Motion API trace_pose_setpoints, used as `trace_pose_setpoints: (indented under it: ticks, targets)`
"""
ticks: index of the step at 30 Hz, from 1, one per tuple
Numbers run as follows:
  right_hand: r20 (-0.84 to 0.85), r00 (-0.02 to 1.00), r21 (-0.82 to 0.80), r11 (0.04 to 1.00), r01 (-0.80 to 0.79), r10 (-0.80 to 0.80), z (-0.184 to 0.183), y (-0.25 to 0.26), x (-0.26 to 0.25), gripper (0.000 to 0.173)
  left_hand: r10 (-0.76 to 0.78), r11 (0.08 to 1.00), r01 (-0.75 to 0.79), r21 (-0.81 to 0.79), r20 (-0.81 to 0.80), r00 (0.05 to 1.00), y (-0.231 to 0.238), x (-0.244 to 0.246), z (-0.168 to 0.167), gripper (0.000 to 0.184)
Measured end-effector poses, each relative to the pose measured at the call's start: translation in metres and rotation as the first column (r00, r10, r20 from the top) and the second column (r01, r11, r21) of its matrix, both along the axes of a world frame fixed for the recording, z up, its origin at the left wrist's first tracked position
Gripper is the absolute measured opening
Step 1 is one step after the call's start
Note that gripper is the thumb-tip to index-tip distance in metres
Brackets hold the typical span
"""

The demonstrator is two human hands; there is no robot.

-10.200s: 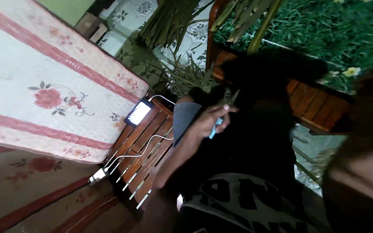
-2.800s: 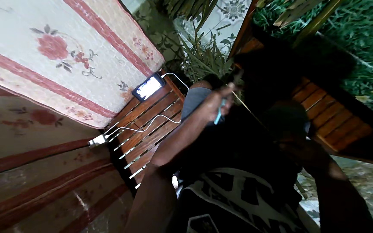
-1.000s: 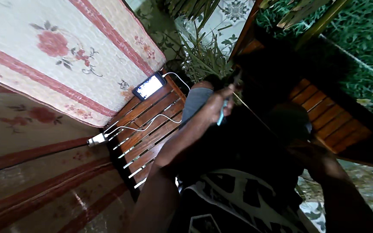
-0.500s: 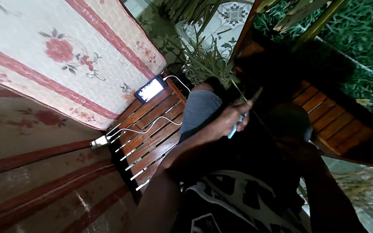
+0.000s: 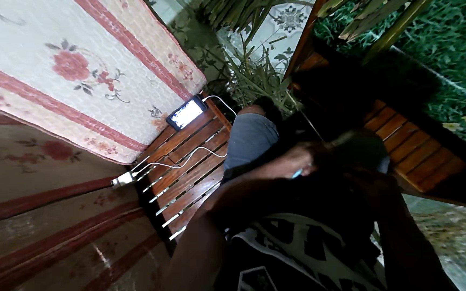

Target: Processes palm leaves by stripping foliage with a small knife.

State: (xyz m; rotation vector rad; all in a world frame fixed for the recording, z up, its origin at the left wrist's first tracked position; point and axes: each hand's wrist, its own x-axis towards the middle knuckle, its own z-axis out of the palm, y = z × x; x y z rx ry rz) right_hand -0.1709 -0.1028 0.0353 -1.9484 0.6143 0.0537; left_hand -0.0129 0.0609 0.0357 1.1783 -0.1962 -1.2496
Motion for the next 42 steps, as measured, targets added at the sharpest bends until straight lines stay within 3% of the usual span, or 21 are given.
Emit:
trace_pose_setpoints:
  ticks: [2,4,8,9,13,15,20,22,24,27,30,42]
  targets:
    - [-0.006,1.0,0.08,0.997,0.019,-0.018,-0.01,-0.006,-0.007,0.023,0.166,0.986,-0.165,0.022,-0.071,0.983,0.004,0.021,-0.008,0.029]
    - [-0.015,0.999,0.152,0.988,0.041,-0.039,-0.011,-0.004,-0.007,0.023,0.176,0.984,-0.175,0.018,-0.059,0.983,0.006,0.027,-0.014,0.032]
    - [-0.078,0.997,0.09,0.995,0.036,-0.029,0.007,0.007,0.006,0.021,-0.158,0.986,0.163,-0.026,0.123,0.98,-0.001,-0.009,-0.007,0.025]
    - [-0.08,0.997,0.077,0.997,0.025,-0.019,0.008,0.006,0.007,0.02,-0.154,0.986,0.16,-0.047,0.108,0.982,0.0,-0.009,-0.002,0.025]
    - [-0.03,0.999,0.078,0.997,-0.026,0.029,-0.004,-0.007,-0.008,0.022,0.219,0.974,-0.223,-0.048,-0.087,0.972,0.009,0.038,-0.004,0.031]
    - [0.005,1.0,0.114,0.993,-0.027,0.026,-0.013,-0.012,-0.012,0.023,0.263,0.962,-0.268,-0.045,-0.096,0.96,0.012,0.047,-0.015,0.03]
    - [-0.05,0.998,0.014,1.0,-0.027,0.028,-0.006,-0.003,0.0,0.026,-0.085,0.993,0.085,-0.079,-0.001,0.996,0.005,-0.007,-0.006,0.025]
    - [-0.045,0.998,0.053,0.998,-0.042,0.044,-0.003,-0.005,0.0,0.023,0.05,0.994,-0.057,-0.095,-0.078,0.996,0.01,0.007,-0.005,0.024]
    - [-0.001,0.999,0.115,0.992,-0.045,0.046,-0.018,-0.016,-0.01,0.023,0.269,0.958,-0.28,-0.068,-0.138,0.953,0.017,0.036,-0.02,0.035]
    - [-0.009,0.999,0.144,0.988,-0.051,0.053,-0.026,-0.023,-0.013,0.023,0.4,0.912,-0.409,-0.04,-0.142,0.906,0.025,0.058,-0.056,0.045]
    - [-0.011,0.997,0.152,0.985,-0.08,0.082,-0.031,-0.025,-0.011,0.025,0.446,0.887,-0.46,-0.026,-0.202,0.872,0.027,0.055,-0.076,0.046]
    - [-0.042,0.992,0.217,0.971,-0.103,0.115,-0.039,-0.03,-0.009,0.024,0.425,0.894,-0.443,-0.067,-0.189,0.885,0.028,0.055,-0.079,0.044]
